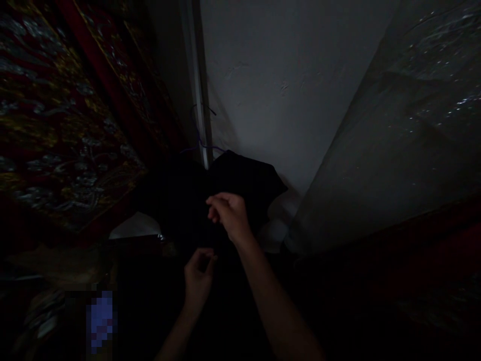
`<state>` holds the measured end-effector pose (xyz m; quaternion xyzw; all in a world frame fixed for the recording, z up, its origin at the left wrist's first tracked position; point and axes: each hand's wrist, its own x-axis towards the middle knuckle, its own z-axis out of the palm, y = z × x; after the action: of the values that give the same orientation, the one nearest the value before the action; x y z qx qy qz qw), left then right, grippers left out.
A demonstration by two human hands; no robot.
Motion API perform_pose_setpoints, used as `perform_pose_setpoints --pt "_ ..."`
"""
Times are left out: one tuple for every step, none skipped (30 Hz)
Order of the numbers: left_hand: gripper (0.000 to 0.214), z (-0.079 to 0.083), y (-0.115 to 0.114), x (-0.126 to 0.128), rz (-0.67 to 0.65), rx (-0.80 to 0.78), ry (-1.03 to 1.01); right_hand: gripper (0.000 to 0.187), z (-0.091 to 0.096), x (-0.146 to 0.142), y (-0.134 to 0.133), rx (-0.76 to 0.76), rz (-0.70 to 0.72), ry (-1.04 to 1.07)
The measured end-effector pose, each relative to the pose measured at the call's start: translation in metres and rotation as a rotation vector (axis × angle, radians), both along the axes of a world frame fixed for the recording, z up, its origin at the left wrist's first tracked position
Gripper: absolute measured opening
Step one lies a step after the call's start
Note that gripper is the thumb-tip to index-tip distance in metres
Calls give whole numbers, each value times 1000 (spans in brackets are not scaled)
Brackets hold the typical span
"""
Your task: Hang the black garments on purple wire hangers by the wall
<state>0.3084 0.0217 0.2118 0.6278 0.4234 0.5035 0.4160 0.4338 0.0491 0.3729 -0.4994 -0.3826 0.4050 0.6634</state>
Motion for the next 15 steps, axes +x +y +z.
perform_pose_setpoints --pt "10 -3 3 1 1 15 21 22 17 1 9 37 -17 -6" --pt "10 -4 8 1 -3 29 41 22 31 1 16 75 -16 -13" --pt "10 -3 12 1 -15 42 62 21 41 0 21 111 -12 -20" --pt "9 2 18 1 -36 55 85 21 49 -2 24 146 -5 -30" --pt "7 10 23 -1 -65 70 106 21 52 -5 24 180 2 -42" --pt "7 22 30 -3 -95 92 116 21 53 -7 23 210 7 -57" --pt "9 37 37 -5 -124 126 117 21 52 -9 21 233 9 -76" --pt "15 56 44 -8 -131 178 98 22 49 -10 18 248 9 -97" --pt "20 77 51 -10 -118 250 60 22 46 -10 15 255 10 -120" --pt "25 100 58 -12 -85 339 18 21 43 -10 12 256 8 -146" --pt "27 123 64 -14 -37 435 -29 21 42 -9 9 259 5 -172" --pt "28 144 71 -15 -4 527 -32 21 41 -8 7 266 3 -200" --pt "27 164 77 -15 8 621 -6 20 42 -7 5 277 0 -227" --pt "25 180 82 -15 -13 693 45 20 44 -6 4 294 -5 -254" --pt "19 193 86 -14 -46 745 106 20 45 -5 4 312 -14 -280"
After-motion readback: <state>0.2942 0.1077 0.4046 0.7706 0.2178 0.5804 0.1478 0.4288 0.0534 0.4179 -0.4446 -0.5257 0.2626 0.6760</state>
